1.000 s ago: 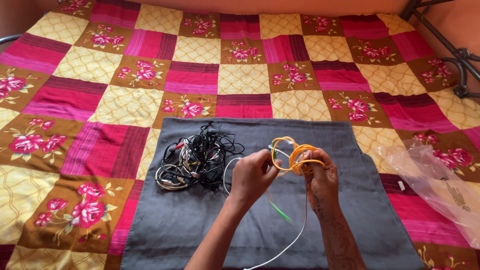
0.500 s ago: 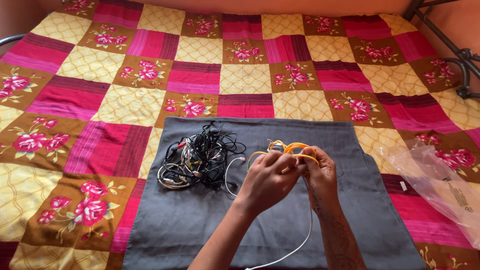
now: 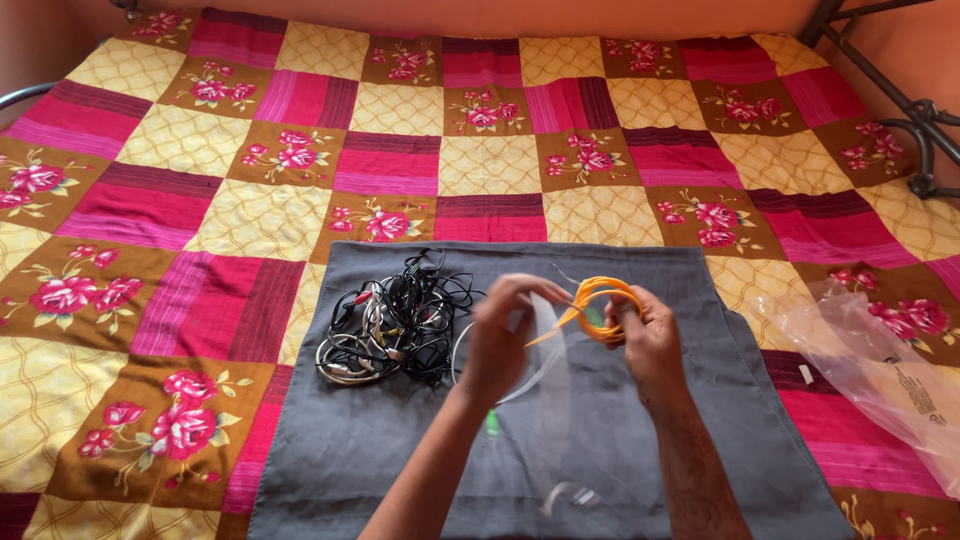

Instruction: The person unties a plastic bag on a bed, removes a large bundle of tangled black cables, and then pulls out and coils a separate orange and white charging cable.

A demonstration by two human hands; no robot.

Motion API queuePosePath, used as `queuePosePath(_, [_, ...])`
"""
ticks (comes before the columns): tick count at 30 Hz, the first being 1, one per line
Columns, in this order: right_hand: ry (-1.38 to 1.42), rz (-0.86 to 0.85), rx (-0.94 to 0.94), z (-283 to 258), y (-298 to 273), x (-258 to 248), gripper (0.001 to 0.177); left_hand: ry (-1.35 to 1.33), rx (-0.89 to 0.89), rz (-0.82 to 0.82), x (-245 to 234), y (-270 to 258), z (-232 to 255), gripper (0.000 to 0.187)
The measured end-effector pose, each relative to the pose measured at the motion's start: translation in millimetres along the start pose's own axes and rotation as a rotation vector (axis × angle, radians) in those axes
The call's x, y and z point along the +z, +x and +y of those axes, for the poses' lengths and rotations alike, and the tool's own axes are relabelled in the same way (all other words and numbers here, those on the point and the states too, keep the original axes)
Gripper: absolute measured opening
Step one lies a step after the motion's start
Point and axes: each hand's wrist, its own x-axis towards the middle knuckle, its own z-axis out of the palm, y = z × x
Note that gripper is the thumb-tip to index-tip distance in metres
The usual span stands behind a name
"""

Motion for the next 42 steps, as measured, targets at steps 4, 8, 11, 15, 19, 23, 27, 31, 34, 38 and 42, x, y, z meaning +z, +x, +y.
queuePosePath(4, [0.025,0.191,0.041,20,20,-27,0.024,-0.726,-0.207,0.618,-39,19,-28,0.012])
queuePosePath(8, [0.008,0.302,0.053,35,30,-63,0.027,-0.568,-0.073,0.723,-99,26,-43,0.006])
queuePosePath(11, [0.036,0.357,0.012,40,31,-77,0.027,0.015,-0.051,0.712,-123,20,-48,0.008])
queuePosePath(15, [0.084,0.387,-0.053,29,31,-75,0.024,0.403,-0.122,0.479,-123,21,-44,0.020])
queuePosePath(19, [0.029,0.248,-0.091,14,20,-34,0.022,0.467,0.100,-0.017,-55,18,-33,0.032])
queuePosePath(23, [0.048,0.101,-0.135,-6,3,4,0.023,0.390,-0.042,-0.214,5,12,5,0.039])
queuePosePath(27, [0.067,0.049,-0.097,-24,-3,5,0.027,0.468,-0.104,-0.206,8,16,11,0.026])
queuePosePath(31, [0.058,0.009,-0.072,-23,-3,7,0.029,0.501,-0.041,-0.247,-12,9,-10,0.012])
queuePosePath(34, [0.093,0.017,-0.063,-15,0,6,0.030,0.432,0.059,-0.142,-28,1,-32,0.007])
queuePosePath(38, [0.188,0.147,-0.004,1,16,0,0.024,0.644,0.316,0.222,-64,0,-62,0.015])
queuePosePath(42, [0.198,0.159,0.021,13,28,-7,0.019,0.564,0.110,0.519,-124,-12,-47,0.011])
